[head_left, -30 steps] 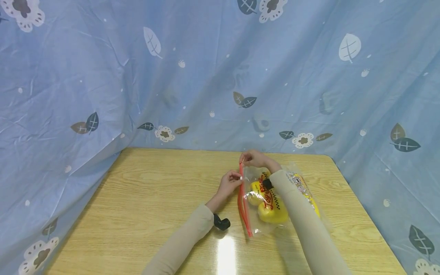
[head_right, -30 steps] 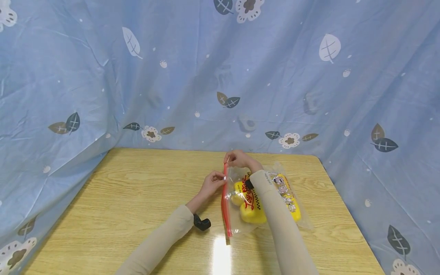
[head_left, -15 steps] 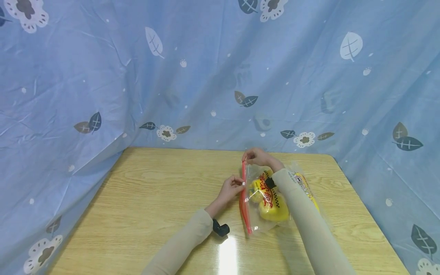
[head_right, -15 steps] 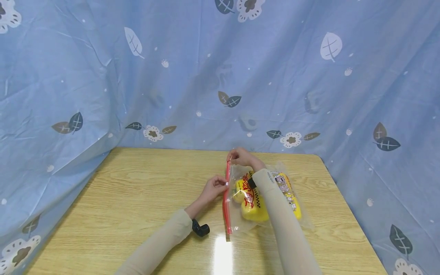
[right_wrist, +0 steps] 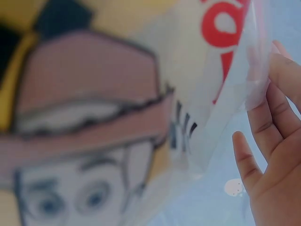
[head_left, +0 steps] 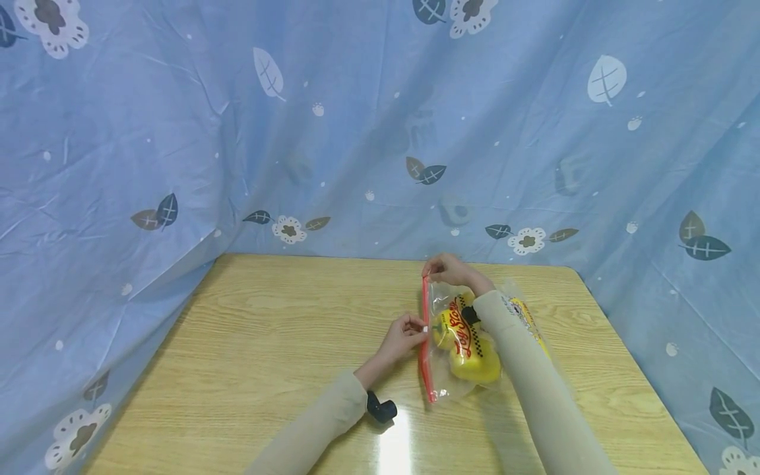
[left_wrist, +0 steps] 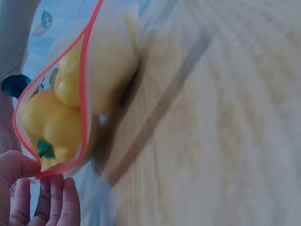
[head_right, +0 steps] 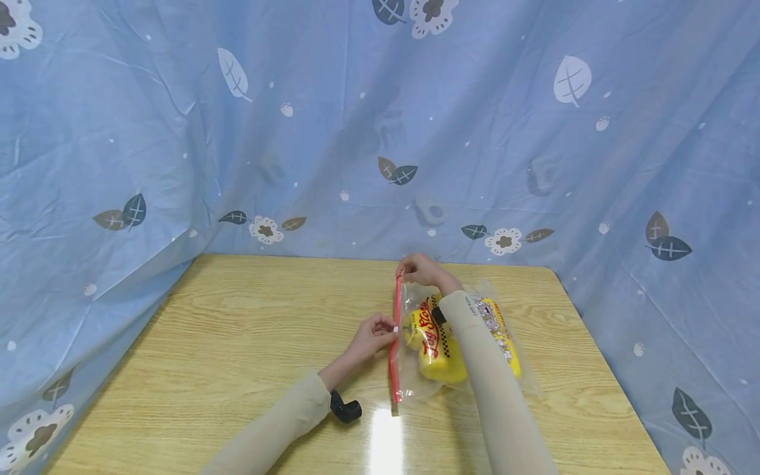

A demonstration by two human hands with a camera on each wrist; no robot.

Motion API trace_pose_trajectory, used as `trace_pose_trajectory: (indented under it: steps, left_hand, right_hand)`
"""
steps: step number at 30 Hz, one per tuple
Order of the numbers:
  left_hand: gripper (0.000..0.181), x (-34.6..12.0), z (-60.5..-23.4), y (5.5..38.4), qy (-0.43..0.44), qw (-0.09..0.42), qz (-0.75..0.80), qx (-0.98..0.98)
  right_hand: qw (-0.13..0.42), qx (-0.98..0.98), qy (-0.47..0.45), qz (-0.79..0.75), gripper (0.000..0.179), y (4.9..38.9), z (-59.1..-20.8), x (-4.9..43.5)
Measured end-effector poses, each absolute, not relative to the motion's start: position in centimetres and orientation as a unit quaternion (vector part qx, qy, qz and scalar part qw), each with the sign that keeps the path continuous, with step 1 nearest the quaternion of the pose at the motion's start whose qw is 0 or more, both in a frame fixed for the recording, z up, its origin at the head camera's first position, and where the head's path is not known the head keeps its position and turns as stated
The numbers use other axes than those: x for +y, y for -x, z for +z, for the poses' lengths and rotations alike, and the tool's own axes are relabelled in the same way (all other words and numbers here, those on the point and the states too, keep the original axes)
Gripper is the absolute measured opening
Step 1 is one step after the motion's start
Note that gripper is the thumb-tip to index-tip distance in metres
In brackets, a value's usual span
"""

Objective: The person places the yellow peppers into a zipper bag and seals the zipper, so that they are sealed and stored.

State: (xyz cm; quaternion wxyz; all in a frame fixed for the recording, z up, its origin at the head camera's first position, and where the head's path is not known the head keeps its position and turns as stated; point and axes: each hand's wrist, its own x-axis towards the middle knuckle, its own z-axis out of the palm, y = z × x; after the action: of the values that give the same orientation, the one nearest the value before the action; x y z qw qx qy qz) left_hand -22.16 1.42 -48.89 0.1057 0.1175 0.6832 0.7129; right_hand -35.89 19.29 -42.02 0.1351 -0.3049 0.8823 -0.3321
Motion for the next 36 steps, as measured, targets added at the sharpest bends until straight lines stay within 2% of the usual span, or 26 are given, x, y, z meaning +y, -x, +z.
trace_pose_trajectory:
  steps: [9,14,19,24,27,31,36]
  left_hand:
    - [0.022,1.4,-48.8,20.5,-0.135,0.112,0.708,0.684]
    - [0.021,1.1,-48.8,19.6,-0.132,0.135,0.706,0.682]
    - [0.016,1.3,-50.1,18.8,-0.143,0.132,0.695,0.692]
    - [0.005,1.8,-52.2,17.6,-0.201,0.139,0.639,0.729]
    - [0.006,1.7,-52.6,17.2,-0.211,0.13,0.634,0.733]
    - [0.016,1.4,-52.3,17.8,-0.18,0.116,0.659,0.721]
    - [0.028,1.3,-50.4,18.2,-0.139,0.11,0.688,0.704]
  right_hand:
    - [0.115,0.891,0.298,-0.323,0.01,35.9,-41.8,19.7]
    - [0.115,0.893,0.295,-0.32,0.01,36.0,-41.9,19.7]
    - [0.117,0.889,0.299,-0.325,0.01,36.2,-41.7,19.8]
    - [0.094,0.897,0.269,-0.338,0.013,36.5,-41.6,20.7]
    - [0.09,0.902,0.251,-0.339,0.014,36.5,-41.5,21.1]
    - [0.097,0.901,0.256,-0.337,0.015,36.4,-41.2,21.1]
    - [0.105,0.899,0.255,-0.34,0.015,36.1,-41.1,20.8]
